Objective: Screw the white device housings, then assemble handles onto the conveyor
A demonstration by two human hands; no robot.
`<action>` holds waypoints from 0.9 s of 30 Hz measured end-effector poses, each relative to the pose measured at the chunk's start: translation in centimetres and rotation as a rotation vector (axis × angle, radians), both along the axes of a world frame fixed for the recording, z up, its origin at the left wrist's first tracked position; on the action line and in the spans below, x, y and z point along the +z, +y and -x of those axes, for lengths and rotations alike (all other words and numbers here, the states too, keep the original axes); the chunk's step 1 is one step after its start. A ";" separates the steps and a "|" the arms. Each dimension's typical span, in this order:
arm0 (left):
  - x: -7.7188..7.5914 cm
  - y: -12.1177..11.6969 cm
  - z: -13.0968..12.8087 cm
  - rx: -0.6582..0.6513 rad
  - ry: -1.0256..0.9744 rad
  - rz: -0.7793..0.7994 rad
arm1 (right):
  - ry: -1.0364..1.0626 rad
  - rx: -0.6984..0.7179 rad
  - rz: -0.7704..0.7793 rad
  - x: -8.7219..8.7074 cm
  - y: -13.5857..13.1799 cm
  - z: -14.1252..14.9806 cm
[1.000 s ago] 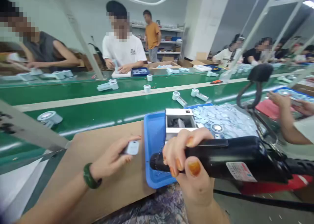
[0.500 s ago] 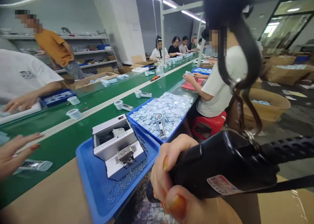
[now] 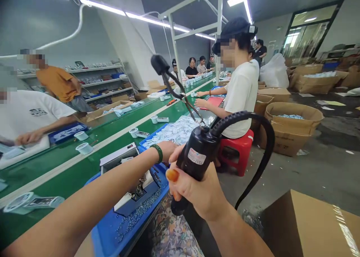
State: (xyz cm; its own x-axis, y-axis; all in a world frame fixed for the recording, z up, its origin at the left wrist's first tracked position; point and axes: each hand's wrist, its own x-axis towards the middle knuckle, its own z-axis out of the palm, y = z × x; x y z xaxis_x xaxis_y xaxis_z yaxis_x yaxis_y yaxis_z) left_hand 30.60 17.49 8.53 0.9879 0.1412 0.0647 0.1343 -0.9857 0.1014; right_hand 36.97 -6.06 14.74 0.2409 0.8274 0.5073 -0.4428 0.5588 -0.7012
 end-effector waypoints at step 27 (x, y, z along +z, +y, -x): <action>-4.7 -17.0 32.5 0.692 -0.819 0.771 | 0.100 0.300 0.106 0.7 5.8 13.0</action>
State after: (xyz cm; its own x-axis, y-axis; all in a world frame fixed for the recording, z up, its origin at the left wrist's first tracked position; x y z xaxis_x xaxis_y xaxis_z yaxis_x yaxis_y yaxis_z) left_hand -1.92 0.50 3.84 0.4109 0.8674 0.2808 0.2157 -0.3918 0.8944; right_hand 23.99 -0.23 15.40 0.0224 0.9161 0.4004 -0.6463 0.3188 -0.6933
